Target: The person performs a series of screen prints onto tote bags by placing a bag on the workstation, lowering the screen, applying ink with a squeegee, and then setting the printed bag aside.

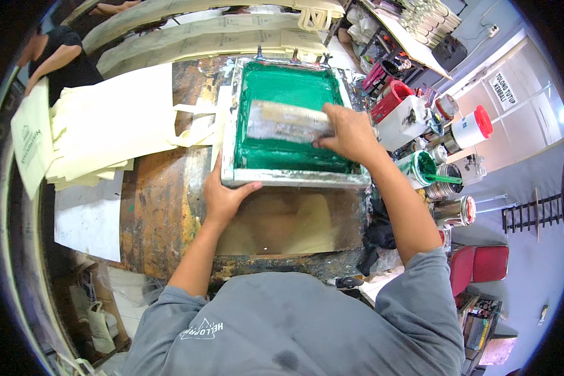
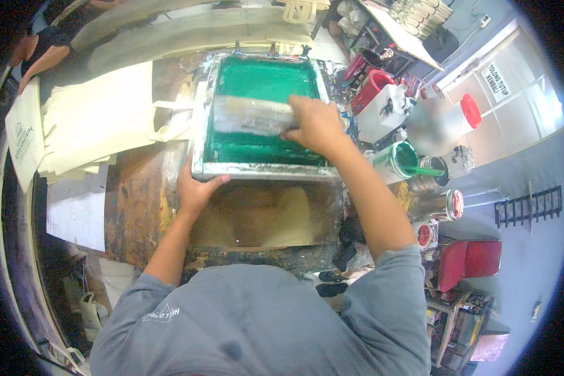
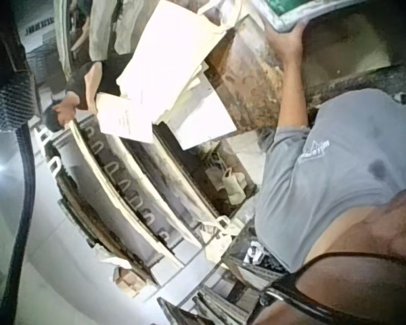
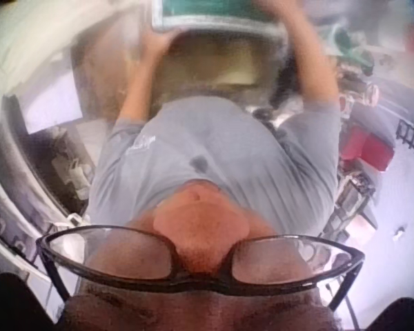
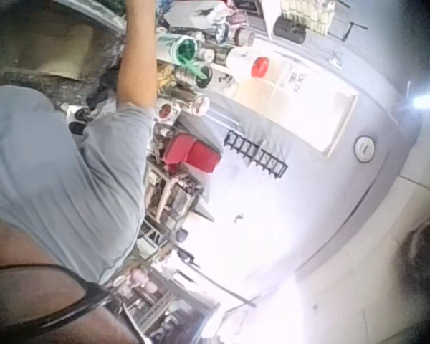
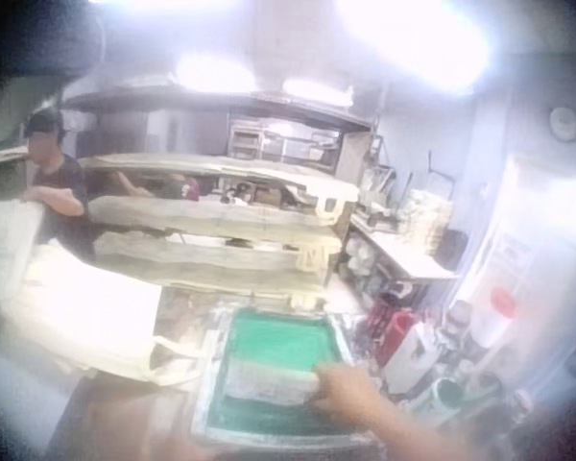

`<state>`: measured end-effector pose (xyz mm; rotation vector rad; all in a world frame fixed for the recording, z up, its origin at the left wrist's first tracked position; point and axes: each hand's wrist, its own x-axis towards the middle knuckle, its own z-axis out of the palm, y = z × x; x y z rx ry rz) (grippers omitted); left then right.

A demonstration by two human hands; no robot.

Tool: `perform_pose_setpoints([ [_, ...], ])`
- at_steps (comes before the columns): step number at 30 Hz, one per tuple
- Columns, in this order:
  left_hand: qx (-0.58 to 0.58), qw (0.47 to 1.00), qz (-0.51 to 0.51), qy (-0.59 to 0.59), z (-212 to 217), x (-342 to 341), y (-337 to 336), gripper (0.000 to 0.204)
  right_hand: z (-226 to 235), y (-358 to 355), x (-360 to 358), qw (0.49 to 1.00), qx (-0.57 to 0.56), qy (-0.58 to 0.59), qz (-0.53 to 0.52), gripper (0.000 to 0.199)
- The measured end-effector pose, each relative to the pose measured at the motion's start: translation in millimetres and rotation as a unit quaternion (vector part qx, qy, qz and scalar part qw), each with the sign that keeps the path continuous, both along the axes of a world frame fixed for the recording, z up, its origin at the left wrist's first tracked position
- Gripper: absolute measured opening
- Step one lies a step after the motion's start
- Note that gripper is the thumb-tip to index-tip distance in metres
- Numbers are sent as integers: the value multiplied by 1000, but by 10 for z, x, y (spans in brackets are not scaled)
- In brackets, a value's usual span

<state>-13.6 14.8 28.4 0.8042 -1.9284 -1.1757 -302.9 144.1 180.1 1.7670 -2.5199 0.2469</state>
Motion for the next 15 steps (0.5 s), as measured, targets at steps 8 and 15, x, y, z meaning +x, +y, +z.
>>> perform_pose_setpoints([
  [8,-137,979,32,-148,-247,86,-16,129,-655,237,458,998,-28,53,6,48],
  [15,-154,976,24,-154,-270,98,-31,134,-896,-642,-330,989,-94,111,12,44],
])
